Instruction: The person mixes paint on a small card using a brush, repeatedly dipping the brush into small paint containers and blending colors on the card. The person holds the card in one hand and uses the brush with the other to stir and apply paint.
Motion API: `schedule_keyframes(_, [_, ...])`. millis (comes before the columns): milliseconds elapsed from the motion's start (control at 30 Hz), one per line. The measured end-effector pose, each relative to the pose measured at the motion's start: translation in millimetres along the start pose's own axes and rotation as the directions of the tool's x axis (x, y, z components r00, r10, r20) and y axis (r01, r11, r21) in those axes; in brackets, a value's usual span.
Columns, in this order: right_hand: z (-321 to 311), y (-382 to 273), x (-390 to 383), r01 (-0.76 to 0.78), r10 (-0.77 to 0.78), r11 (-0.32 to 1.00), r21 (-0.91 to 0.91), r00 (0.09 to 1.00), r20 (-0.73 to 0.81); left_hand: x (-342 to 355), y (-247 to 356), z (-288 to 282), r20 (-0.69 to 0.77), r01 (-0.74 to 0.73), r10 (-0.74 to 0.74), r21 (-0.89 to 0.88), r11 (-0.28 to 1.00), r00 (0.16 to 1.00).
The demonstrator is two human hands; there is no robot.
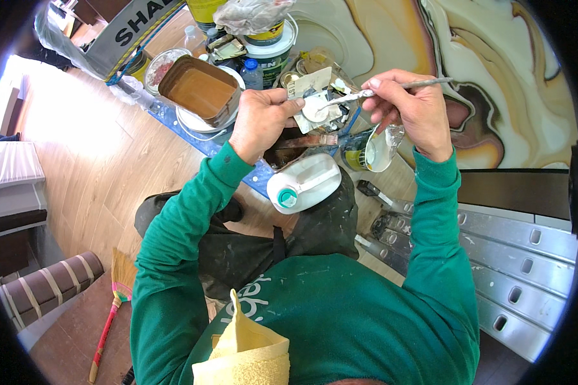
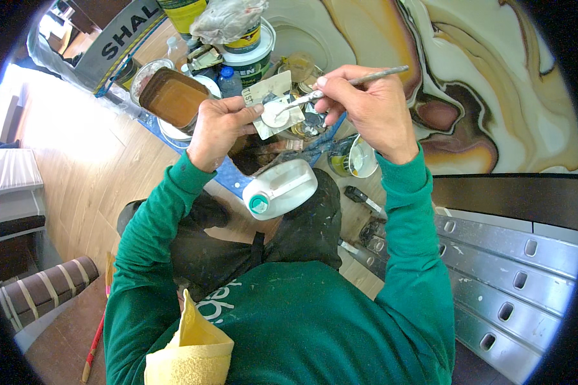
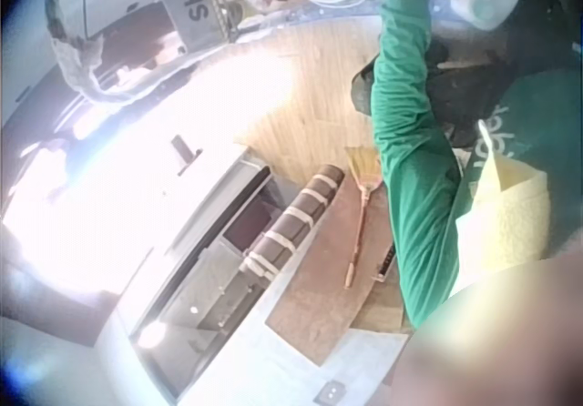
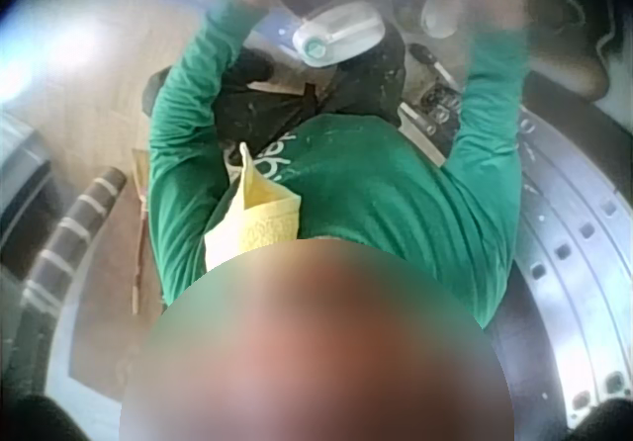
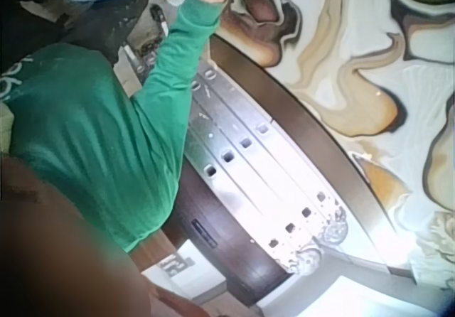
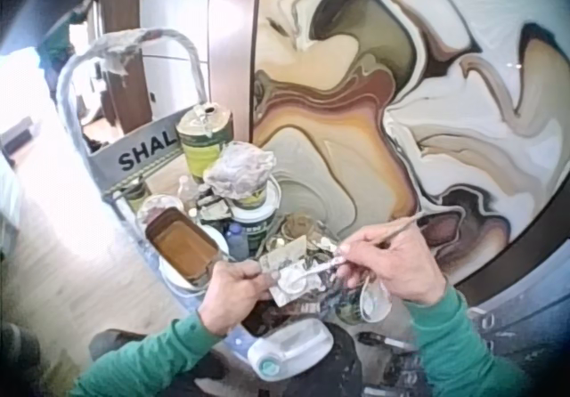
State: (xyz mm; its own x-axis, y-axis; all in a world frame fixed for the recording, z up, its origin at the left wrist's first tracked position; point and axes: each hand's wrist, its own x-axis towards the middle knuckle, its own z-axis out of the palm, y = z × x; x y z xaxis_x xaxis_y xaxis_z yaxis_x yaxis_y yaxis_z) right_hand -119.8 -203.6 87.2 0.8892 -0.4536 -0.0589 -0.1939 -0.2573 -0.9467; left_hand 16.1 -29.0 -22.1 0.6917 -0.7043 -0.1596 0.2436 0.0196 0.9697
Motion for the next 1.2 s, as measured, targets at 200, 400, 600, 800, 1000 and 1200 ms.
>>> schedule_keyframes(200, [3,12,-4,0.051,-0.047,0.998,-0.032,0.992,0.118,-1,4,1,0.005,0.023,-0.023,-0.009,1.0,1.0])
schedule_keyframes(400, [-2,9,-4,0.075,-0.071,0.997,-0.025,0.99,0.125,-5,11,2,0.039,0.063,-0.061,-0.035,0.997,0.997])
schedule_keyframes(600, [0,1,-3,0.032,-0.025,0.998,-0.058,0.993,0.119,-4,7,5,0.027,0.046,-0.044,-0.06,0.997,0.999])
schedule_keyframes(800, [3,1,-3,0.032,-0.025,0.999,-0.04,0.986,0.164,-2,4,4,0.023,0.021,-0.021,-0.008,1.0,1.0])
schedule_keyframes(1000, [5,5,-4,0.038,-0.04,0.999,0.019,0.994,0.103,-3,3,6,0.025,0.065,-0.063,-0.114,0.991,0.998])
schedule_keyframes(1200, [5,7,-4,0.019,-0.018,0.999,-0.039,1.0,0.019,-2,4,4,0.023,0.051,-0.05,-0.049,0.997,0.998])
